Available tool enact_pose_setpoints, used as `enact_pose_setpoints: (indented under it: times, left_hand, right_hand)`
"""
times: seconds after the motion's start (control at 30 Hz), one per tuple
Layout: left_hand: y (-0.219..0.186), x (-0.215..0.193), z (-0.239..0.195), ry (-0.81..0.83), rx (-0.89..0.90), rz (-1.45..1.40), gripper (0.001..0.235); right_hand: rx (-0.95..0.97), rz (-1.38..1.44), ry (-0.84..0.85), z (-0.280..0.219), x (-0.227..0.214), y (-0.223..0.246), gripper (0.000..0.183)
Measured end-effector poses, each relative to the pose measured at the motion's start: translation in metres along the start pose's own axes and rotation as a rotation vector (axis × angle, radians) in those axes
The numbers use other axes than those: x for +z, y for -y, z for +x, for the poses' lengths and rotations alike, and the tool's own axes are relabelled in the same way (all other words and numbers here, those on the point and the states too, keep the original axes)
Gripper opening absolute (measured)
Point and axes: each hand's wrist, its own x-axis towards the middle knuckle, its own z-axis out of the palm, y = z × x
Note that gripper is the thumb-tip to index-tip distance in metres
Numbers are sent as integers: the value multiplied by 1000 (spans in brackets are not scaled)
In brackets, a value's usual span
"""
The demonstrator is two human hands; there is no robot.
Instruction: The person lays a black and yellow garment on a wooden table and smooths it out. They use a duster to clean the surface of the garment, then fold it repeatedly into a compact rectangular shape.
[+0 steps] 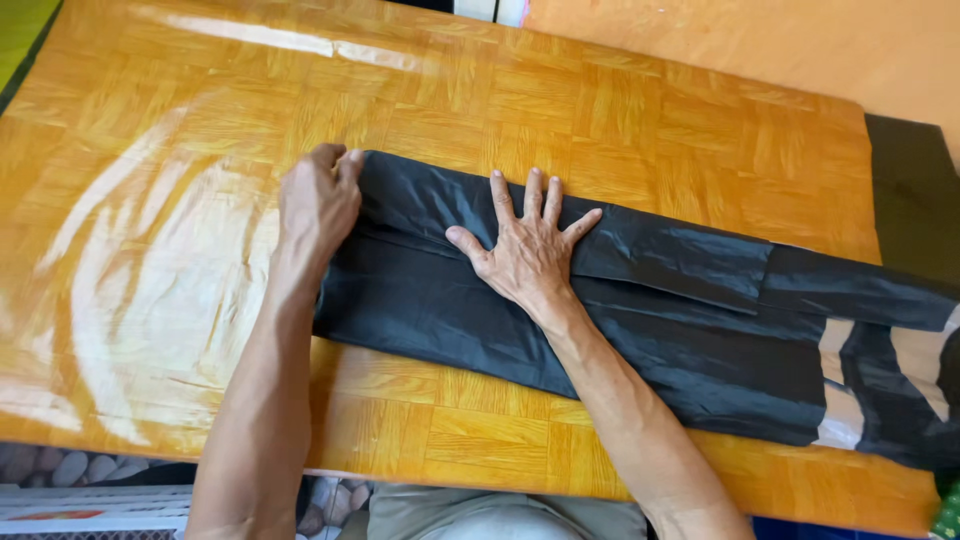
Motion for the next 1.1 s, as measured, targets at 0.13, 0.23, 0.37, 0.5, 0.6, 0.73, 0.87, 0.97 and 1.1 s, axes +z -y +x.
enact_pose_setpoints:
  times: [0.13,0.23,0.37,0.5,0.6,0.73,0.87,0.97,1.1]
  left_hand:
    - [11,-7,31,-94,27,68,29]
    - [-10,-18,32,12,-58,-22,29]
    - [-20,-22,35,117,-103,15,40]
    - [-7,-15,32,126,-194,-196,43]
    - [-13,-19,26,156,-286,-655,47]
    - [-14,-16,23,144,-314,-786,43]
    - [-6,-9,29,112,-223,-812,38]
    - [19,8,45,107,-173,-812,33]
    - [14,2,27,146,-138,-776,17]
  right_hand:
    - [-7,-18,-16,1,4,-1,87]
    - [-2,-15,-6,2,5,-2,92]
    - [9,19,16,-1,-6,1,102]
    - [17,17,40,0,-7,2,103]
    - [20,15,44,4,-2,0,104]
    - [26,14,35,3,-1,0,105]
    - [19,15,32,4,-1,0,105]
    - [17,12,35,4,-1,0,105]
    - [12,4,32,3,-1,0,105]
